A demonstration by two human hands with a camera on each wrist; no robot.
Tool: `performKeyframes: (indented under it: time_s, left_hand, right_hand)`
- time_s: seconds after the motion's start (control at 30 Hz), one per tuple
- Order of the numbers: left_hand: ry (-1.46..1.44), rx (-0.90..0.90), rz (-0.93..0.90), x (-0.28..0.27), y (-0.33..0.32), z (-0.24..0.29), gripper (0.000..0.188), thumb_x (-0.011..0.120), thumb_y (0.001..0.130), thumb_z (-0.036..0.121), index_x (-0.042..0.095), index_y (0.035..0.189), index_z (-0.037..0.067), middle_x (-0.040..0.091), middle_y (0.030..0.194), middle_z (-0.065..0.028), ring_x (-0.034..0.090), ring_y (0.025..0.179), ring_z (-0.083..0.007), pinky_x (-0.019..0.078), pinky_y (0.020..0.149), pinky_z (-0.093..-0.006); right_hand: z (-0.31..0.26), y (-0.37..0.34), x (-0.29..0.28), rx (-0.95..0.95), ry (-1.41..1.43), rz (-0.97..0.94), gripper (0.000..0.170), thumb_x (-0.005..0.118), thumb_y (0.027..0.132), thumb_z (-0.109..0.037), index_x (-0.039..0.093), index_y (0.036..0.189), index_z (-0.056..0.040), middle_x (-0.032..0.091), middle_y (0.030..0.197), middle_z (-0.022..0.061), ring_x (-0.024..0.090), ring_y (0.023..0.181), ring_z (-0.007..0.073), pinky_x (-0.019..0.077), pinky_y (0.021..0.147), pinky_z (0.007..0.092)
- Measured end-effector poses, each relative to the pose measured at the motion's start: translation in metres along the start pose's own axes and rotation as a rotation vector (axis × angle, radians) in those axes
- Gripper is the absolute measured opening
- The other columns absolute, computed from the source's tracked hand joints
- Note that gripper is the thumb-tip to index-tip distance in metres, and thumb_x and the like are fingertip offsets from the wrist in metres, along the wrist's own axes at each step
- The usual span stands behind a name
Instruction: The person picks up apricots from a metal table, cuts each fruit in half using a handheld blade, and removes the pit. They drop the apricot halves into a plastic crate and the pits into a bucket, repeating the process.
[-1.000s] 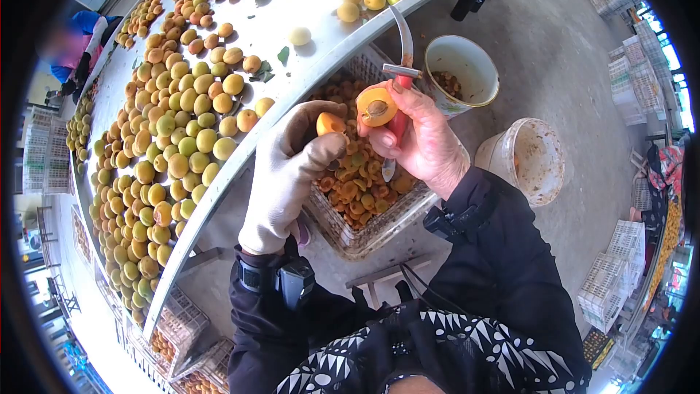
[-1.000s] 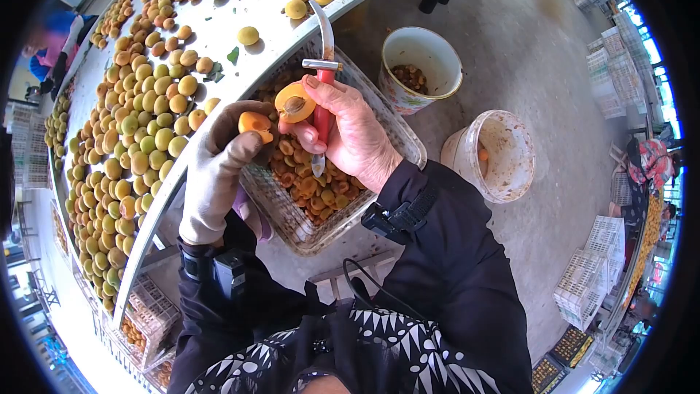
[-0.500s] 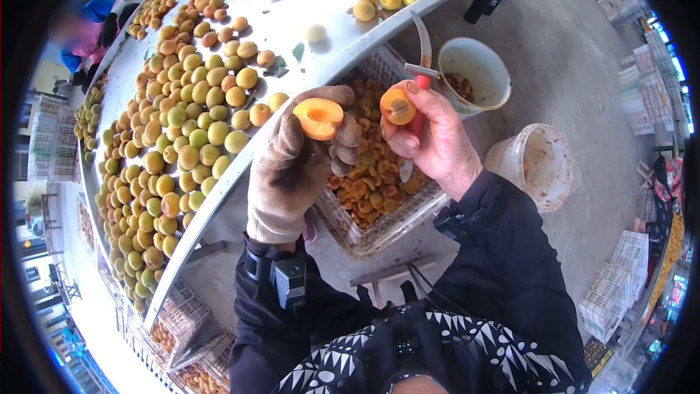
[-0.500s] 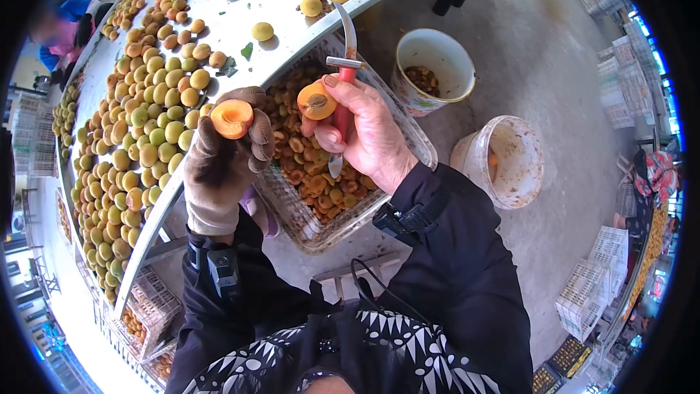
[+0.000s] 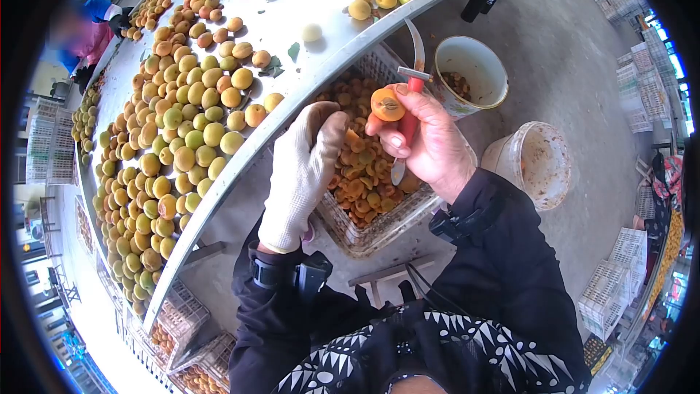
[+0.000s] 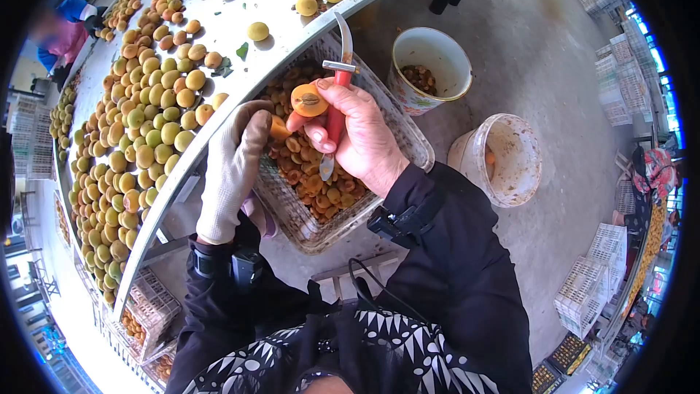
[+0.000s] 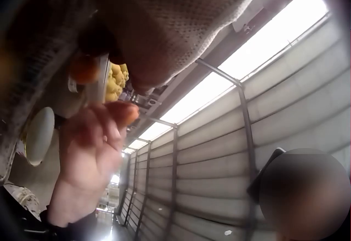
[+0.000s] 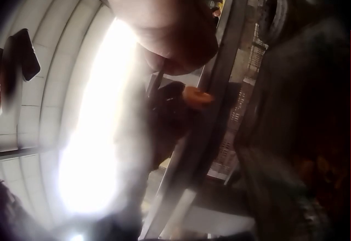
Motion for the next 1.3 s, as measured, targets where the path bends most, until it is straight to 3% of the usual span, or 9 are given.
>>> performKeyframes:
  time_s: [0.07,0.2,0.23,0.37,0.5,0.7,0.9,1.07,1.3]
  left_hand:
    - [0.065,0.246,0.243,-0.009,0.002,0.017,0.049,0.064,0.093,0.038,0.058,0.12,-0.002,0.065,0.099,-0.0115,0.061,0.087,-0.0152,0.0499,0.079,-0.0308]
    - [-0.008,0.3,0.15,0.003,-0.003,0.021,0.057,0.073,0.087,0.025,0.051,0.13,-0.003,0.06,0.113,-0.0111,0.058,0.106,-0.0182,0.047,0.093,-0.0304]
    - [-0.025,0.307,0.183,0.008,-0.001,0.015,0.06,0.08,0.076,0.021,0.055,0.128,0.001,0.063,0.115,-0.0154,0.065,0.102,-0.0255,0.0497,0.092,-0.0354]
    - [0.127,0.357,0.228,0.018,-0.004,0.014,0.054,0.077,0.075,0.009,0.057,0.126,0.002,0.063,0.114,-0.0169,0.066,0.1,-0.0285,0.0507,0.091,-0.0362]
    - [0.082,0.313,0.237,0.01,-0.003,0.012,0.047,0.073,0.08,0.006,0.058,0.124,0.001,0.064,0.115,-0.0157,0.066,0.1,-0.0253,0.051,0.091,-0.0337]
    - [-0.127,0.211,0.141,0.006,-0.003,0.015,0.045,0.072,0.084,0.008,0.057,0.126,0.001,0.066,0.114,-0.0134,0.065,0.101,-0.0211,0.0514,0.089,-0.032]
    - [0.046,0.334,0.056,0.015,-0.008,0.023,0.052,0.073,0.081,0.005,0.056,0.13,0.002,0.064,0.115,-0.0104,0.062,0.105,-0.0203,0.0492,0.09,-0.0314]
    - [0.201,0.338,0.128,0.022,-0.019,0.027,0.056,0.074,0.076,-0.005,0.055,0.129,-0.001,0.064,0.119,-0.0092,0.06,0.108,-0.0163,0.0484,0.094,-0.0308]
    - [0.086,0.256,0.164,0.019,-0.024,0.026,0.052,0.071,0.077,-0.008,0.055,0.126,-0.001,0.064,0.114,-0.0099,0.061,0.105,-0.0162,0.0492,0.093,-0.0303]
  right_hand:
    - [0.006,0.001,-0.007,-0.023,-0.029,0.094,0.029,0.053,0.099,-0.031,0.061,0.101,-0.0029,0.068,0.084,0.0181,0.055,0.057,0.0115,0.0379,0.045,0.0209]
    - [0.021,0.002,-0.009,0.014,0.066,0.187,0.031,0.054,0.098,-0.032,0.06,0.107,-0.0035,0.07,0.094,0.0145,0.06,0.068,0.0131,0.0431,0.053,0.0227]
    - [0.024,0.003,-0.005,0.029,0.085,0.152,0.029,0.054,0.098,-0.03,0.06,0.111,-0.0052,0.069,0.101,0.0136,0.061,0.074,0.0135,0.0442,0.055,0.024]
    - [0.037,0.001,-0.008,0.014,0.174,0.262,0.019,0.058,0.097,-0.026,0.06,0.108,-0.0106,0.066,0.098,0.0038,0.063,0.083,0.0102,0.0459,0.058,0.0247]
    - [0.03,-0.003,-0.003,0.008,-0.062,0.218,0.015,0.065,0.094,-0.023,0.06,0.102,-0.0106,0.063,0.085,-0.0019,0.058,0.064,0.0063,0.0412,0.049,0.0195]
    - [-0.004,-0.004,0.014,-0.113,-0.468,0.085,0.023,0.072,0.089,-0.021,0.059,0.102,-0.0063,0.061,0.078,-0.0004,0.058,0.059,0.0046,0.0406,0.048,0.0167]
    - [-0.019,-0.005,0.023,-0.262,-0.883,0.026,0.026,0.074,0.088,-0.018,0.058,0.103,-0.0046,0.063,0.077,0.002,0.06,0.059,0.0062,0.0474,0.051,0.0201]
    - [-0.028,-0.011,0.033,-0.591,-1.205,-0.097,0.022,0.07,0.088,-0.014,0.053,0.097,-0.0034,0.065,0.075,0.0107,0.066,0.064,0.0191,0.0523,0.06,0.0298]
    - [-0.023,-0.011,0.036,-0.534,-1.278,-0.147,0.021,0.068,0.084,-0.01,0.051,0.094,-0.0031,0.064,0.074,0.0129,0.068,0.067,0.0265,0.0517,0.061,0.033]
Point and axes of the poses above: each hand's wrist, its own y-axis towards the middle knuckle, its own x-axis out of the palm, z = x × y, the point moved 7 cm from there along y, towards the middle knuckle
